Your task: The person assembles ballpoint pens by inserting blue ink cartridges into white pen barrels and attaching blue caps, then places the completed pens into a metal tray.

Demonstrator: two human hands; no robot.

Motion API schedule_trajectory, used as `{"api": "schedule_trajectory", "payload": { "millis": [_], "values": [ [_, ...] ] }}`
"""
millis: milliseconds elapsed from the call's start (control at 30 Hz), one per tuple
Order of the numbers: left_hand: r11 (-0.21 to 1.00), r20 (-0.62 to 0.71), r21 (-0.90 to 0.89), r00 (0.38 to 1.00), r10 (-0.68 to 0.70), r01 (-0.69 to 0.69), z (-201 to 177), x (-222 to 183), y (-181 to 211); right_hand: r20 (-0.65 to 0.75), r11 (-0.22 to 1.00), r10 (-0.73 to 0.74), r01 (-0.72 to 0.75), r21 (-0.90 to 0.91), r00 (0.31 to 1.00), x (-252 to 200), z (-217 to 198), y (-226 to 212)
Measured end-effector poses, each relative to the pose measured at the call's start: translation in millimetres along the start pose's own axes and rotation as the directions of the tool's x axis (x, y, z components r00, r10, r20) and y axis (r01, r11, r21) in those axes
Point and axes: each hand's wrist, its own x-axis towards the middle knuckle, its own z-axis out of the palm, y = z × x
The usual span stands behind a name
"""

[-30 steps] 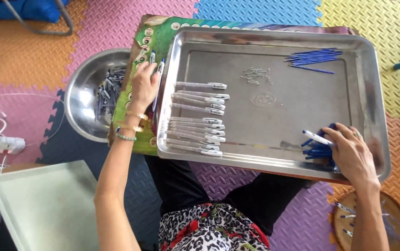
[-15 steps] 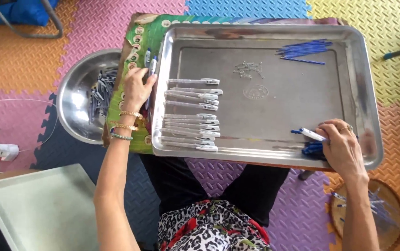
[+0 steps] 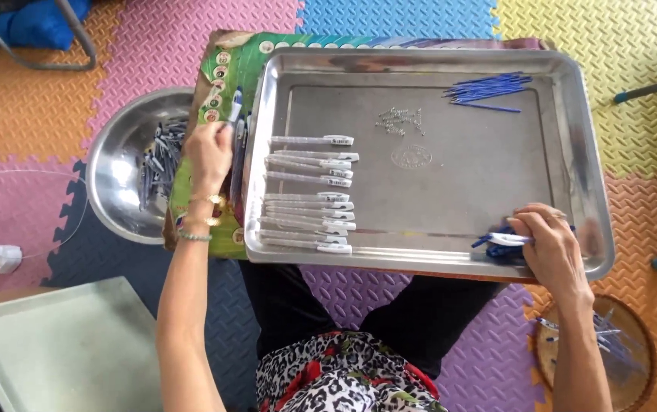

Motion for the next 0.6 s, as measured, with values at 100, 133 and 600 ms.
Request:
{"api": "schedule_trajectory", "payload": {
  "millis": [100, 133, 600],
  "values": [
    [0.986, -0.212, -0.05, 0.967, 0.144, -0.158, -38.6, -4.6, 30.6, -0.336, 0.998, 0.053, -0.065, -0.025, 0.94, -25.1, 9.8, 30.5],
    [0.986, -0.212, -0.049, 0.966, 0.148, -0.162, -62.6, -8.4, 73.2, -0.339, 0.997, 0.055, -0.067, -0.023, 0.939, -24.1, 17.1, 33.2],
    [-0.009, 0.699, -0.692, 0.673, 0.241, 0.722, 7.7, -65.0, 249.4, 0.069, 0.305, 0.361, -0.188, 0.934, 0.93, 113.7, 60.9, -155.5]
  ]
}}
